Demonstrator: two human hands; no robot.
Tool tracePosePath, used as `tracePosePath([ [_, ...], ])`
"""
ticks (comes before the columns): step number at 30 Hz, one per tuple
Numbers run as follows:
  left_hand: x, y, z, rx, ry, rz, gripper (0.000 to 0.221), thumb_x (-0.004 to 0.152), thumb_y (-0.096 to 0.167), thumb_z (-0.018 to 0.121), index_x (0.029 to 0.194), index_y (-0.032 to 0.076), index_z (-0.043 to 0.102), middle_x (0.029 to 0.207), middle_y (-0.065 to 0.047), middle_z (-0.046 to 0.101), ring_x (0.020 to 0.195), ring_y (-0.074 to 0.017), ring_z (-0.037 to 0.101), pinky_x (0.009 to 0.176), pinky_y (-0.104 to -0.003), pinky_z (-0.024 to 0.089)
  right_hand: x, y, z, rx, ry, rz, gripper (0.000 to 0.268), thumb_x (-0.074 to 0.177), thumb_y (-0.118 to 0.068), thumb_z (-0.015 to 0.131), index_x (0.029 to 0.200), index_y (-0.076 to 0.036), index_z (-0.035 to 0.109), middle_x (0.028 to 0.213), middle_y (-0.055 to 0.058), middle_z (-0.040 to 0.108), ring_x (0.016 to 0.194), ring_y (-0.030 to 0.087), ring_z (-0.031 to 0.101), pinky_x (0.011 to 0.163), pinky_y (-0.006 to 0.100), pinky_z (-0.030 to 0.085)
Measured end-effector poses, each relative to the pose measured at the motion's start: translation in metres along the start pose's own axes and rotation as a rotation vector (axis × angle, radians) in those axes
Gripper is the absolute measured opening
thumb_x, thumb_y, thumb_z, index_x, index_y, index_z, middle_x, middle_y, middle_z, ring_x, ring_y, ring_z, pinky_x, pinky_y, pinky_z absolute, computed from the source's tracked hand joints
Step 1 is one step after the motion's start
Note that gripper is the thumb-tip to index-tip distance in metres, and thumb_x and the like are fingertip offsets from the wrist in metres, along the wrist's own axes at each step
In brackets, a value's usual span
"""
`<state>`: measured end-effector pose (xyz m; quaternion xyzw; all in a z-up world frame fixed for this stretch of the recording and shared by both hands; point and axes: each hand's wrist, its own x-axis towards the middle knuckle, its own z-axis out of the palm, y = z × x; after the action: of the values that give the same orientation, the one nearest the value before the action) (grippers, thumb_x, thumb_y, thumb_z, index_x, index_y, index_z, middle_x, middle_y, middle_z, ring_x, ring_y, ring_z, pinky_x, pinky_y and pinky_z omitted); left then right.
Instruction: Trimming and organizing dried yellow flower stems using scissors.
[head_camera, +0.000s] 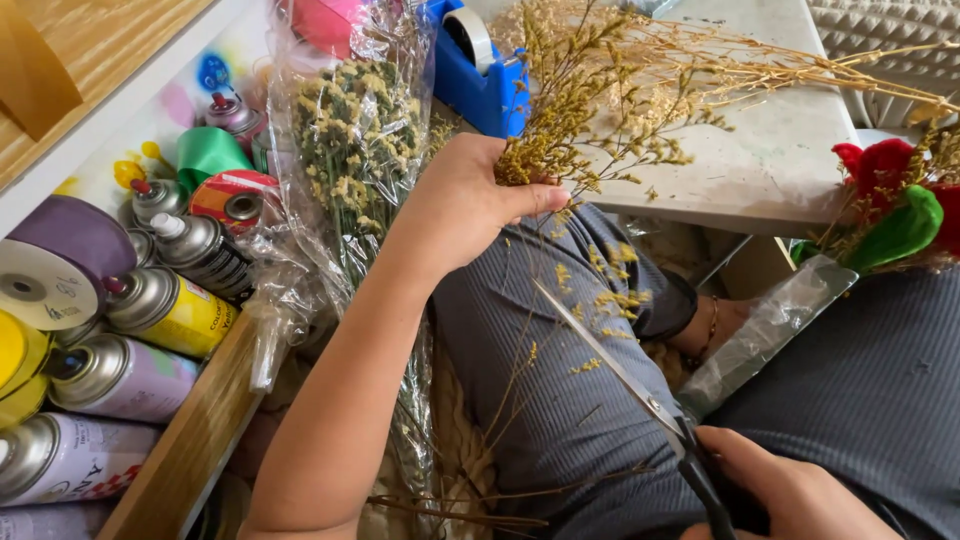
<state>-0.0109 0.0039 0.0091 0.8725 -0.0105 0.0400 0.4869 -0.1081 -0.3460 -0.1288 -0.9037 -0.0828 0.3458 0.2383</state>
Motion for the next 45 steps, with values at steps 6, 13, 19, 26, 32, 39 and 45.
tracePosePath([
  [6,-0.001,0.002,-0.001,-0.051,-0.083,-0.031,0.020,0.079,0.019,0.082,0.093,0.004,0.080,0.077,-0.004,0.080,0.054,-0.0086,0.062,0.053,-0.021,0.053,0.002,-0.004,0.008,-0.028,0.054,0.033,0.101,0.053,-0.056,0.109,0.137,-0.039,0.058,0.119,-0.021,0.089,0.113,-0.006,0.088,0.095,0.017,0.067],
  [13,-0.001,-0.001,-0.004,-0.038,-0.054,-0.061,0.025,0.078,0.021,0.083,0.094,0.003,0.078,0.076,-0.005,0.078,0.058,-0.0088,0.065,0.057,-0.020,0.054,0.002,0.045,0.013,-0.102,0.046,-0.095,0.100,0.070,-0.065,0.094,0.149,-0.032,0.042,0.140,-0.011,0.074,0.136,0.006,0.070,0.109,0.028,0.058],
  [19,-0.001,-0.002,-0.006,0.002,-0.215,-0.115,0.020,0.079,0.011,0.082,0.096,0.003,0.077,0.085,-0.005,0.081,0.072,-0.0113,0.076,0.072,-0.024,0.060,0.003,0.047,0.005,-0.202,-0.079,-0.054,0.094,0.078,-0.076,0.083,0.148,-0.036,0.035,0.141,-0.011,0.071,0.135,0.007,0.071,0.109,0.029,0.061],
  [26,0.011,-0.021,0.008,-0.315,-0.179,0.058,0.022,0.078,0.012,0.081,0.096,-0.002,0.078,0.081,-0.010,0.079,0.068,-0.0145,0.074,0.065,-0.023,0.062,0.001,0.044,0.003,-0.158,-0.124,-0.007,0.070,0.089,-0.046,0.068,0.149,-0.040,0.034,0.145,-0.015,0.070,0.137,0.001,0.071,0.114,0.026,0.057],
  [32,0.011,-0.025,0.012,-0.359,-0.156,0.211,0.020,0.079,0.014,0.082,0.091,0.000,0.077,0.076,-0.008,0.076,0.063,-0.0142,0.070,0.062,-0.025,0.060,0.010,0.059,0.006,-0.176,-0.199,0.093,0.065,0.095,-0.036,0.057,0.152,-0.042,0.027,0.156,-0.017,0.053,0.147,0.000,0.056,0.123,0.028,0.048],
  [39,0.007,-0.020,0.013,-0.307,-0.117,0.203,0.017,0.082,0.014,0.079,0.091,0.000,0.079,0.074,-0.006,0.076,0.060,-0.0113,0.068,0.059,-0.023,0.057,-0.003,0.043,0.000,-0.327,0.001,0.138,0.111,0.067,-0.085,0.088,0.150,-0.041,0.030,0.144,-0.014,0.065,0.138,0.003,0.065,0.117,0.030,0.059],
  [45,0.008,-0.023,0.017,-0.364,-0.115,0.248,0.014,0.085,0.011,0.077,0.092,-0.001,0.076,0.078,-0.006,0.075,0.061,-0.0114,0.064,0.059,-0.024,0.056,-0.019,0.015,-0.009,-0.255,0.153,0.159,0.108,0.052,-0.070,0.105,0.140,-0.045,0.049,0.119,-0.022,0.087,0.116,-0.005,0.085,0.100,0.020,0.070],
])
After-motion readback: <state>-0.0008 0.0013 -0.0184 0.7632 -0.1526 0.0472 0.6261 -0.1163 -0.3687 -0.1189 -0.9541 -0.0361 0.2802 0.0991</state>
